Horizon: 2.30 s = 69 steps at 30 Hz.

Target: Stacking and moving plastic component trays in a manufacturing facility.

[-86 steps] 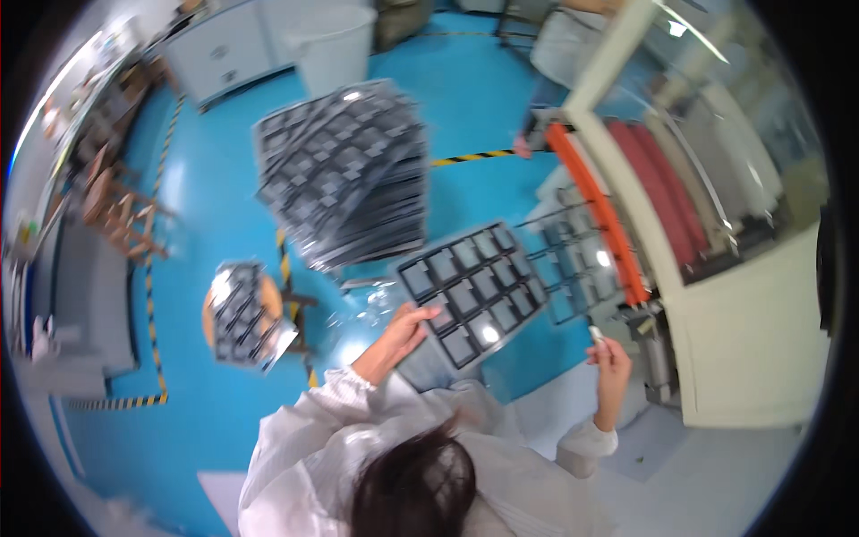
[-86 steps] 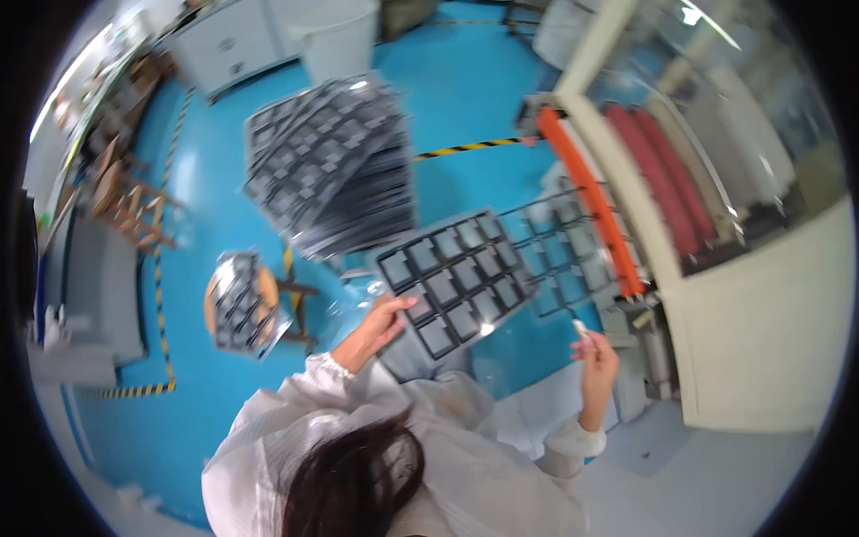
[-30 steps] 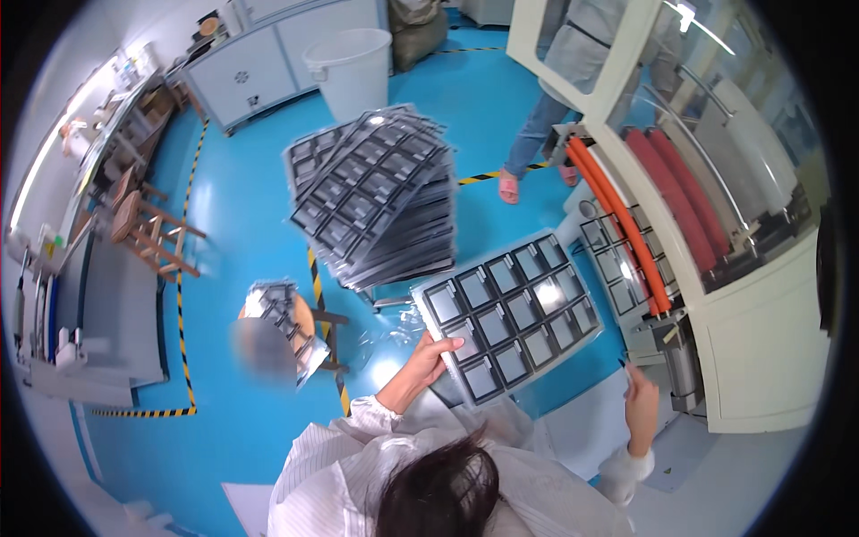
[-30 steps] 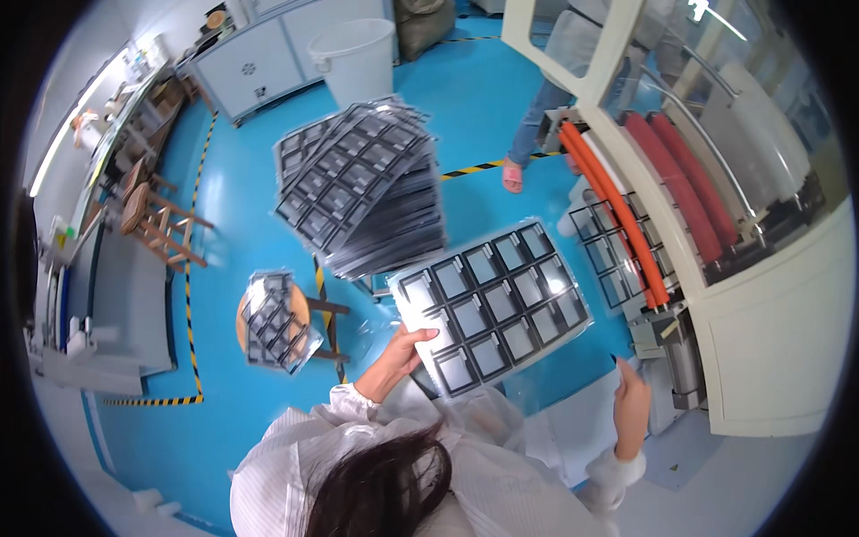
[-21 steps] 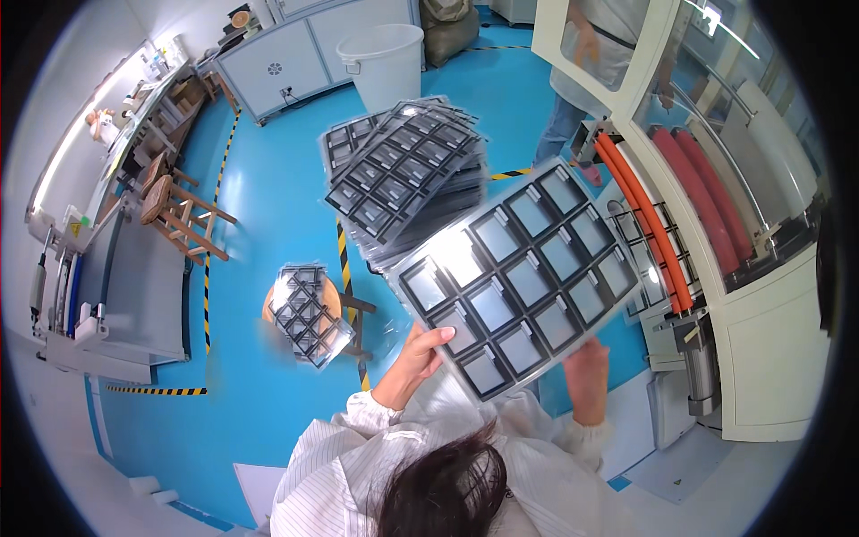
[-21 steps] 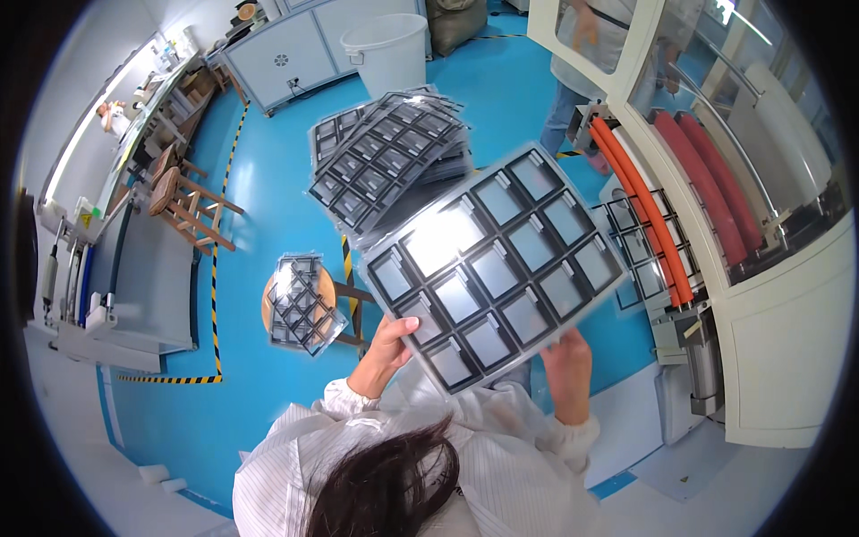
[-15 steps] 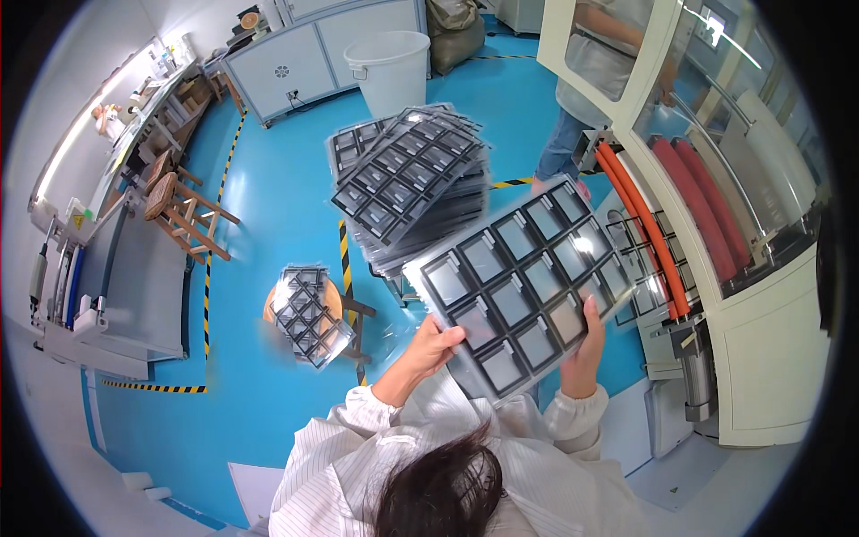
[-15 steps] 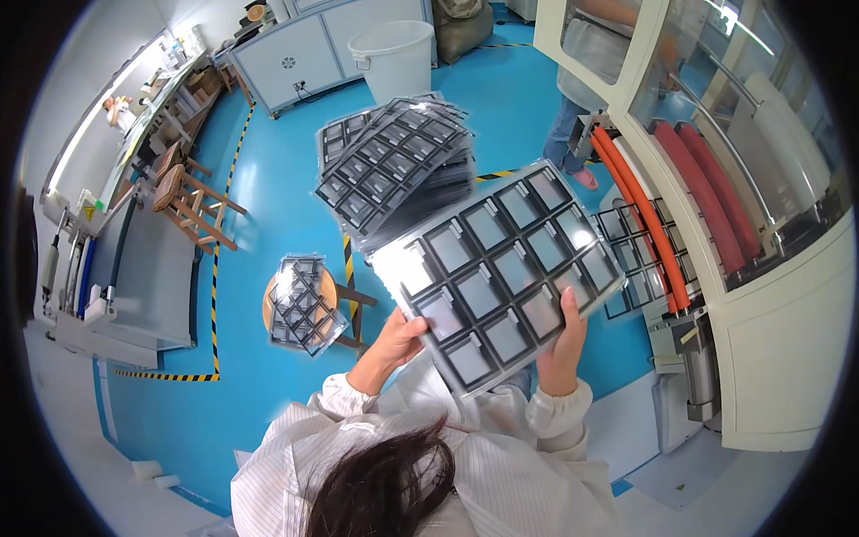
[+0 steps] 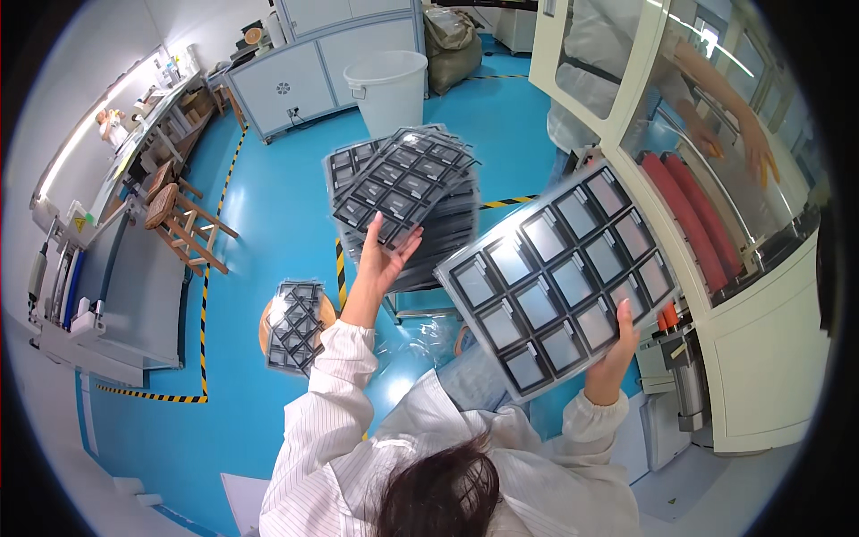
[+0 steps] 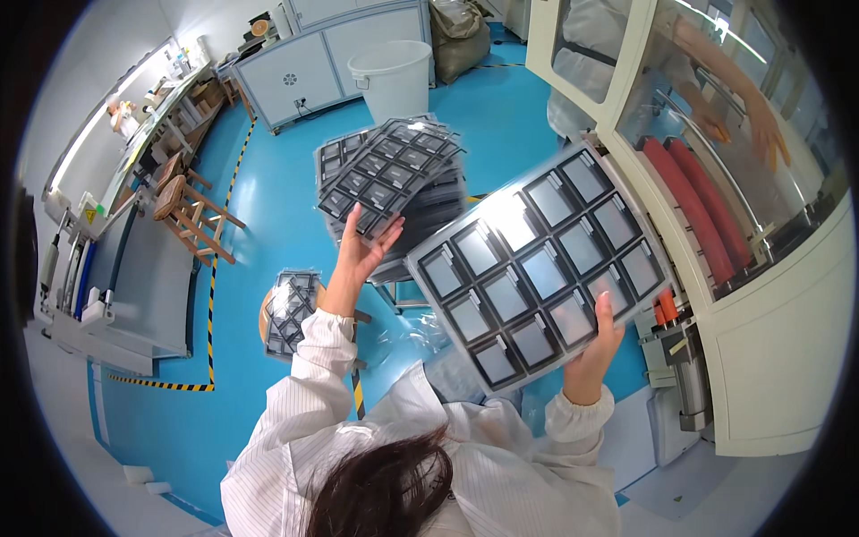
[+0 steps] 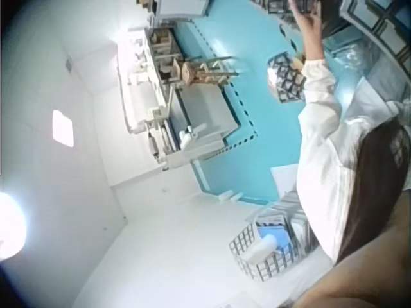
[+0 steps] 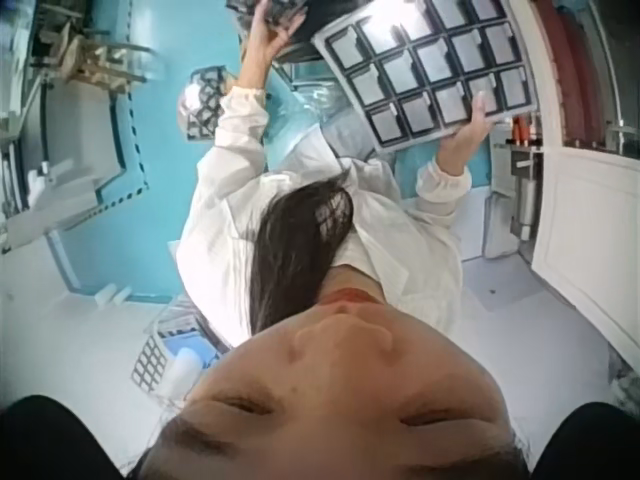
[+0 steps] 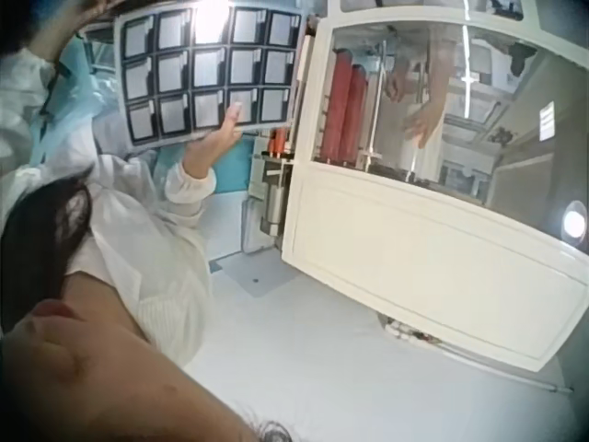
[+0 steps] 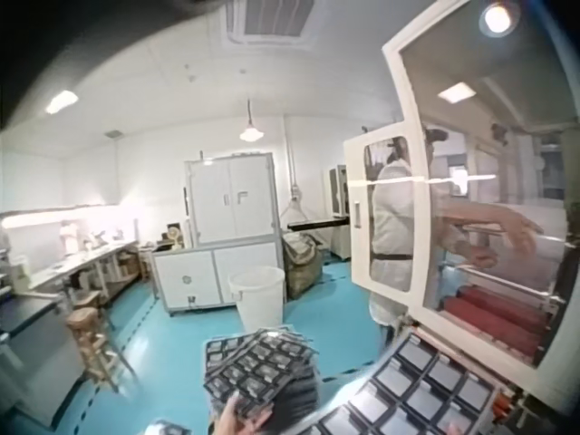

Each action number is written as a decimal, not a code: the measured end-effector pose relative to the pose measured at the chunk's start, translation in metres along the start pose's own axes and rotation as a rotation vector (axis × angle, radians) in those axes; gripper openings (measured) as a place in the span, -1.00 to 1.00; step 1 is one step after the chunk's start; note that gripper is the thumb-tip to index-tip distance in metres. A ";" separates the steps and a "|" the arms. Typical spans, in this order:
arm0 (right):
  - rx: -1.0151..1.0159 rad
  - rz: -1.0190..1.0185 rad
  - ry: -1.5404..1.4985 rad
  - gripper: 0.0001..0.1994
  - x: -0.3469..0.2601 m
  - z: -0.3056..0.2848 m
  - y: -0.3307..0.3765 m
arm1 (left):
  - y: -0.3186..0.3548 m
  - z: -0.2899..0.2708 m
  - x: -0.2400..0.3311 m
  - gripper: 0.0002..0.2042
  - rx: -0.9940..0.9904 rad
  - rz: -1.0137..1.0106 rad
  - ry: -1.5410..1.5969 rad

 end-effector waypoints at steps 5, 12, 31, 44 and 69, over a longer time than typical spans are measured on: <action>-0.113 0.048 0.007 -0.74 0.006 -0.007 -0.001 | -0.018 -0.006 0.007 -0.69 0.282 0.158 -0.038; -0.134 0.100 0.000 -0.72 0.014 -0.004 -0.008 | 0.026 0.017 0.053 -0.80 0.218 0.457 -0.190; -0.221 0.410 -0.525 -0.84 0.251 0.221 -0.100 | 0.342 -0.161 0.044 -0.80 0.544 0.859 -0.129; -0.104 -0.498 0.783 -0.68 0.022 -0.092 0.004 | 0.095 -0.033 0.059 -0.77 0.305 0.506 -0.197; -0.736 0.577 1.062 -0.79 0.058 -0.147 0.062 | 0.089 -0.002 -0.199 -0.58 -0.021 -0.422 -0.299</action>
Point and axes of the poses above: each hand's wrist, its own y-axis away from the middle knuckle, its own z-axis out of the palm, x = y × z, the point moved 5 cm from there along -y, towards the middle knuckle, and after that the axes turned 6 degrees about -z, right-handed, at the moved point
